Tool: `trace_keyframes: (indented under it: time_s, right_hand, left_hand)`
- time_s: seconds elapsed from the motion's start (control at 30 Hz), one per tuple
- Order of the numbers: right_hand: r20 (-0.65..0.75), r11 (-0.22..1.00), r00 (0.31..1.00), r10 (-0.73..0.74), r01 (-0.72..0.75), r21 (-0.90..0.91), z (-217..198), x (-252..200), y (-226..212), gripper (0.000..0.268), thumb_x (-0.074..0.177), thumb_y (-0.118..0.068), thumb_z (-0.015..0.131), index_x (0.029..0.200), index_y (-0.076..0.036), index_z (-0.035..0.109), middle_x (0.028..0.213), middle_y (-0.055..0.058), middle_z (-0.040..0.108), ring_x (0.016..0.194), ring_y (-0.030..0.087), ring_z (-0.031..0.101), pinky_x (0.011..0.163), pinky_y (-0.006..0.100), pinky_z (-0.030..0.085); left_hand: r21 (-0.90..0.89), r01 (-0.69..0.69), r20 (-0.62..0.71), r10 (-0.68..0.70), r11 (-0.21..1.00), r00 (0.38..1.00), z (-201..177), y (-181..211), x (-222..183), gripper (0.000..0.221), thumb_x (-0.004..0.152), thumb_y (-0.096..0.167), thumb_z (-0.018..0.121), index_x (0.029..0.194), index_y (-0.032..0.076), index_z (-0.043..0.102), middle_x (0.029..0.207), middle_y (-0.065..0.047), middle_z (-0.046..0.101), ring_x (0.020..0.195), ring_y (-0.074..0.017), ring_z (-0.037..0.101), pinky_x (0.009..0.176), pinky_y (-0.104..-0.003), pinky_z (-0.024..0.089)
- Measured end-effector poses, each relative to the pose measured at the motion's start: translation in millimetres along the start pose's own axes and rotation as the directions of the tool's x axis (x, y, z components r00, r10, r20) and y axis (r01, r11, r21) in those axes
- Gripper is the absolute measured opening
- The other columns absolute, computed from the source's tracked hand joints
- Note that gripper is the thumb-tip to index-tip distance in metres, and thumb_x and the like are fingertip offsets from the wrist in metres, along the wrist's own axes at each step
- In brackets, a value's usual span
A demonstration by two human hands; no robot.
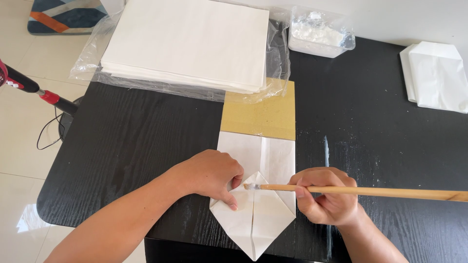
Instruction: Folding and gluing the bottom of a paper bag on a table.
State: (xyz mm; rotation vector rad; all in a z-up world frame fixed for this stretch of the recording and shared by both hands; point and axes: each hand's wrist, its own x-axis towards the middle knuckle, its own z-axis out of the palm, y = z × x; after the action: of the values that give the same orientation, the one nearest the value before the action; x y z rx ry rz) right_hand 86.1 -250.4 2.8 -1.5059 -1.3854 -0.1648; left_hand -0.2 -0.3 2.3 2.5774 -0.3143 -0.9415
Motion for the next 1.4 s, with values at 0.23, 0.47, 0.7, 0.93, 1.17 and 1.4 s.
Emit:
trace_keyframes:
  time_s: [0.23,0.47,0.7,0.93,1.17,1.4]
  right_hand:
    - [0.062,1.0,0.998,-0.011,0.012,-0.011,-10,9,-2,0.012,0.091,-0.004,0.056,0.081,0.0,0.051,0.051,0.002,0.039,0.037,0.016,0.044,0.034,0.026,0.031]
    - [-0.044,0.999,0.999,-0.026,0.025,-0.023,-15,3,-1,0.014,0.091,-0.004,0.052,0.079,0.0,0.048,0.051,0.003,0.031,0.035,0.016,0.038,0.032,0.025,0.034]
    - [0.021,0.999,0.999,0.045,-0.045,-0.009,-1,-3,1,0.014,0.094,-0.012,0.06,0.088,-0.002,0.053,0.056,0.004,0.052,0.046,0.02,0.068,0.036,0.023,0.048]
    - [0.071,0.997,0.997,0.038,-0.034,-0.067,-6,4,0,0.014,0.094,-0.012,0.057,0.085,-0.002,0.051,0.057,0.005,0.052,0.042,0.015,0.054,0.036,0.023,0.037]
    - [0.024,0.995,0.999,0.041,-0.038,-0.096,-20,3,-1,0.015,0.092,-0.01,0.055,0.079,-0.002,0.051,0.053,0.004,0.048,0.037,0.013,0.042,0.034,0.024,0.029]
    - [0.003,0.999,0.999,0.033,-0.034,0.024,-2,-4,-1,0.015,0.093,-0.011,0.06,0.086,-0.001,0.052,0.054,0.003,0.045,0.044,0.018,0.06,0.036,0.024,0.046]
  left_hand:
    - [0.001,0.009,0.006,-0.009,1.0,1.0,1,-1,1,0.044,0.071,0.059,0.082,0.09,0.023,0.066,0.083,0.008,0.068,0.075,-0.017,0.061,0.065,-0.034,0.044]
    - [-0.009,0.0,-0.009,-0.001,1.0,1.0,1,-1,1,0.044,0.071,0.059,0.083,0.088,0.023,0.066,0.08,0.008,0.067,0.071,-0.0161,0.06,0.063,-0.034,0.043]
    - [-0.005,0.022,0.015,-0.022,1.0,1.0,-1,1,0,0.043,0.071,0.059,0.082,0.091,0.024,0.067,0.084,0.008,0.068,0.076,-0.0162,0.061,0.064,-0.034,0.043]
    - [-0.017,0.033,0.013,-0.033,0.999,0.999,-1,1,0,0.043,0.071,0.058,0.083,0.09,0.023,0.066,0.087,0.008,0.068,0.076,-0.0164,0.062,0.065,-0.034,0.044]
    - [-0.025,0.014,-0.009,-0.014,1.0,1.0,2,-2,2,0.043,0.07,0.058,0.084,0.088,0.023,0.067,0.083,0.008,0.069,0.073,-0.0167,0.062,0.065,-0.034,0.044]
    - [-0.013,0.024,0.025,-0.024,1.0,0.999,-3,2,-1,0.042,0.072,0.058,0.083,0.09,0.023,0.067,0.084,0.008,0.069,0.075,-0.016,0.061,0.065,-0.034,0.043]
